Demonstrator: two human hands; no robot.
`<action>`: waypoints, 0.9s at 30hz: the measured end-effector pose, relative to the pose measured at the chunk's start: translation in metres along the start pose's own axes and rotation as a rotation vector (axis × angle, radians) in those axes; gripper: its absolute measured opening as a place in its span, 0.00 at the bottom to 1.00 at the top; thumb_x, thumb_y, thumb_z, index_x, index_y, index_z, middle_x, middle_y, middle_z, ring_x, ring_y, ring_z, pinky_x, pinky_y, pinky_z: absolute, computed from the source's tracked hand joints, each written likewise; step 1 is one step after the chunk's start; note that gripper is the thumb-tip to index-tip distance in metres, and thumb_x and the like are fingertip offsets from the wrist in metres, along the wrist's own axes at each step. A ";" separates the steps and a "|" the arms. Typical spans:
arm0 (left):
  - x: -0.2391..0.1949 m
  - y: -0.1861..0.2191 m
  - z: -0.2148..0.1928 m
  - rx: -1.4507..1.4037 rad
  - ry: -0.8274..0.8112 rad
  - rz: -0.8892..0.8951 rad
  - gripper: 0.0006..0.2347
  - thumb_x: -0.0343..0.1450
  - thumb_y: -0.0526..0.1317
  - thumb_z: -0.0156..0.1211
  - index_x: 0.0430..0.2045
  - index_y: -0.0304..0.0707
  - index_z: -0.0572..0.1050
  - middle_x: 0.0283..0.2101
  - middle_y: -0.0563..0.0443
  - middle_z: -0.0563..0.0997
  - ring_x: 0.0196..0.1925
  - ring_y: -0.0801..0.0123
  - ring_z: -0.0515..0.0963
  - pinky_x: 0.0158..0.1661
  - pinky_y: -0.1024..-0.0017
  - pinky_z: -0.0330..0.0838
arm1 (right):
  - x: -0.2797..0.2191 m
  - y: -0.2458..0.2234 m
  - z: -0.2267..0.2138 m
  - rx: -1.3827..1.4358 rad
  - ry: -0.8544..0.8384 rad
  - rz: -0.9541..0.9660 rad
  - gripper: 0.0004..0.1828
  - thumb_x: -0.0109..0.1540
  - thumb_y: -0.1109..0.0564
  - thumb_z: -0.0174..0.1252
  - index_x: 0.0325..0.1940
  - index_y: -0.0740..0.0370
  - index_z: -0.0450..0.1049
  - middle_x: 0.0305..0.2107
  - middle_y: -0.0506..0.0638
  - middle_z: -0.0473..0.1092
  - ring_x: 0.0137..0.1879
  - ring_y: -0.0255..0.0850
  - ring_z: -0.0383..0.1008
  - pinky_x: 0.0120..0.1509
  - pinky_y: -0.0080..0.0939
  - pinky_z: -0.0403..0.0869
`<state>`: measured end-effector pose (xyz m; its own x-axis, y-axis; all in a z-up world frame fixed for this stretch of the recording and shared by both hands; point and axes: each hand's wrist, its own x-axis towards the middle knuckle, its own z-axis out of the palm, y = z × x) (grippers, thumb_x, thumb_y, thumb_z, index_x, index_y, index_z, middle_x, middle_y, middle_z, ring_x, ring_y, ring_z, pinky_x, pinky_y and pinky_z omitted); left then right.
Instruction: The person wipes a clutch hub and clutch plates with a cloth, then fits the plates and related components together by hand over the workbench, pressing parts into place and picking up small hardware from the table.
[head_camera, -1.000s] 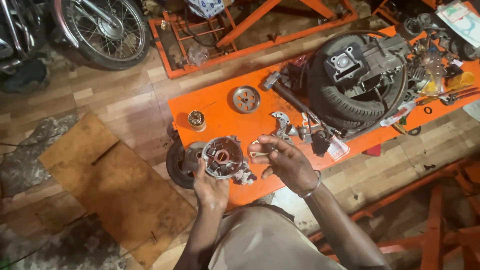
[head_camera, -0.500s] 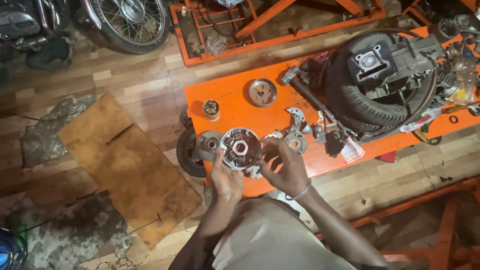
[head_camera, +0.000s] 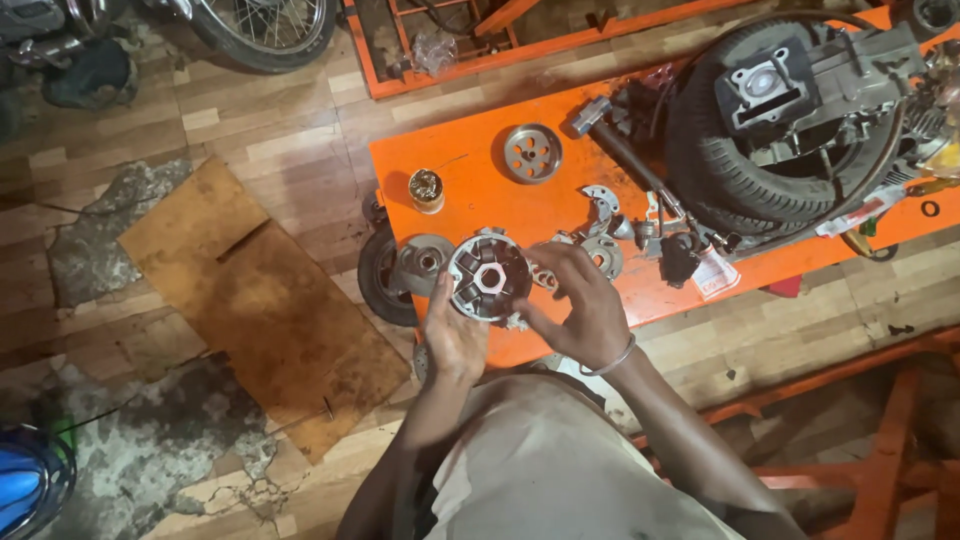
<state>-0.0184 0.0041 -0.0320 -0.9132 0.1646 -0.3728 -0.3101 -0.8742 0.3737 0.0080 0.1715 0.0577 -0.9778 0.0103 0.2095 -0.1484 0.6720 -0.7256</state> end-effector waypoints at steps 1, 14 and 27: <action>0.004 0.000 -0.005 -0.001 0.005 0.002 0.18 0.78 0.46 0.45 0.59 0.34 0.68 0.59 0.46 0.77 0.62 0.61 0.74 0.63 0.58 0.67 | 0.003 -0.001 0.003 0.002 -0.005 0.000 0.28 0.56 0.53 0.73 0.61 0.51 0.76 0.53 0.52 0.72 0.51 0.42 0.78 0.42 0.37 0.80; 0.038 -0.103 -0.387 0.503 0.166 -0.374 0.24 0.78 0.59 0.49 0.59 0.39 0.69 0.49 0.50 0.75 0.47 0.61 0.74 0.42 0.62 0.71 | -0.025 0.121 0.135 -0.214 -0.255 0.073 0.57 0.36 0.44 0.79 0.66 0.58 0.63 0.53 0.58 0.68 0.60 0.59 0.66 0.61 0.59 0.67; -0.091 0.011 -0.361 1.026 0.591 -0.314 0.18 0.73 0.46 0.56 0.50 0.32 0.78 0.42 0.40 0.86 0.39 0.65 0.82 0.36 0.68 0.71 | 0.126 0.265 0.237 -0.356 -0.017 0.420 0.54 0.43 0.42 0.76 0.68 0.56 0.61 0.62 0.61 0.58 0.65 0.61 0.60 0.67 0.61 0.66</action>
<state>0.1573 -0.1854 -0.3009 -0.5834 -0.1632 -0.7956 -0.8038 -0.0244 0.5944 -0.1895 0.1759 -0.2634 -0.9447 0.3219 -0.0631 0.3118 0.8213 -0.4777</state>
